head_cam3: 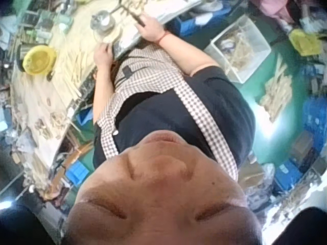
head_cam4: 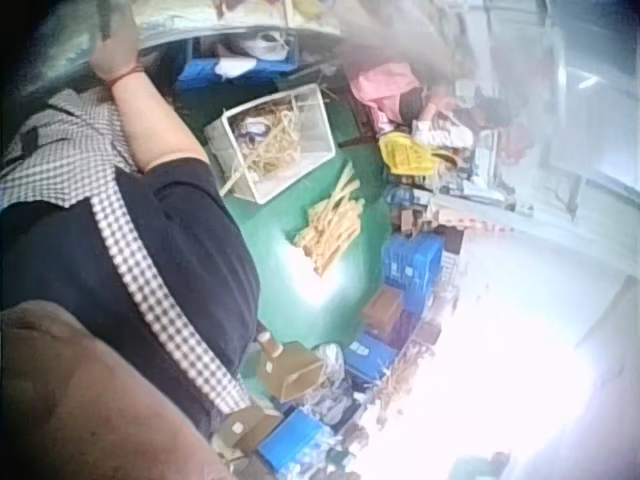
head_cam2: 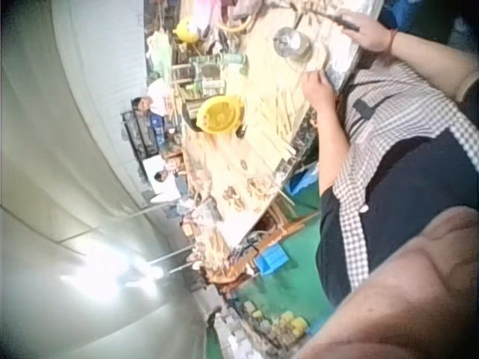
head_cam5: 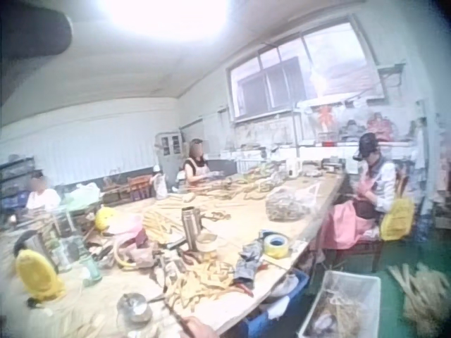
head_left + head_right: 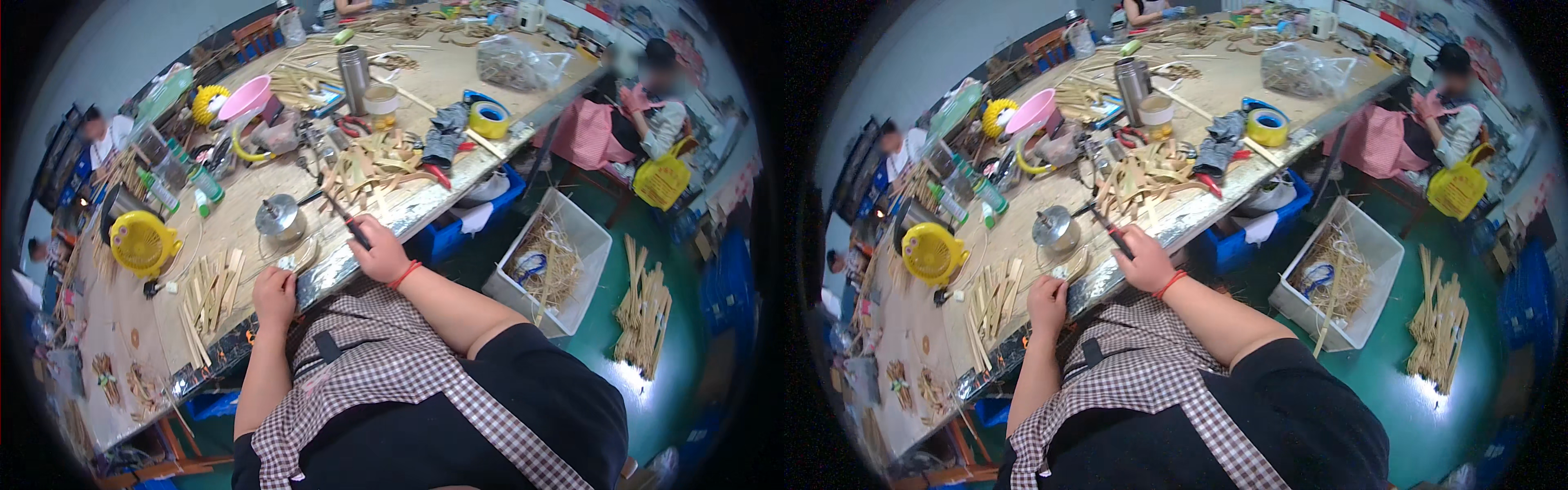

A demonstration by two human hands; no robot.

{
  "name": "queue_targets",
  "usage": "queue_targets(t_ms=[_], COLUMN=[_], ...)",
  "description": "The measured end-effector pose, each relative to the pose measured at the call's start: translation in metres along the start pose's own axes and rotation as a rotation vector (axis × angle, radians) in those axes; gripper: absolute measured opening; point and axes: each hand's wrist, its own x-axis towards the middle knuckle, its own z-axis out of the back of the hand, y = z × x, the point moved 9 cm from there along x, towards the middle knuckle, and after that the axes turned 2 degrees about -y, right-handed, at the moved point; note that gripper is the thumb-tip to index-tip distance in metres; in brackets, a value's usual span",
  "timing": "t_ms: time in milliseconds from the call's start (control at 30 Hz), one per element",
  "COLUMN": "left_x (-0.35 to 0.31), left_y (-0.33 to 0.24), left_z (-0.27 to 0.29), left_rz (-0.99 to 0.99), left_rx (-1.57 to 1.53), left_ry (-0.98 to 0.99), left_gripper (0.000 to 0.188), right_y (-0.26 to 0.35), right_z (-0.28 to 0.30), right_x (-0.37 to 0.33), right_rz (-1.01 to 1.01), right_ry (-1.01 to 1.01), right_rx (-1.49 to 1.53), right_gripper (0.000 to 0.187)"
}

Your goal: Cutting and assembling thin bamboo strips for a craft project.

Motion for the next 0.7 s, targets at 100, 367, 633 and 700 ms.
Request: queue_targets(t_ms=[100,367,633,700], left_x=[-0.001,-0.002,-0.003,-0.002], left_y=[0.002,0.004,0.006,0.007], left_z=[0.000,-0.001,-0.003,-0.004], left_rz=[0.008,0.084,0.083,0.081], left_rx=[-0.027,-0.069,-0.078,-0.076], left_ry=[-0.006,0.031,0.035,0.035], left_gripper=[0.006,0.006,0.007,0.007], right_y=[0.019,0.030,0.031,0.030], right_z=[-0.008,-0.022,-0.020,-0.020], right_x=[-0.003,-0.014,-0.015,-0.015], right_rz=[0.152,0.317,0.315,0.319], right_ry=[0.007,0.081,0.084,0.077], right_rx=[-0.161,-0.321,-0.335,-0.329], right_gripper=[0.025,0.023,0.025,0.026])
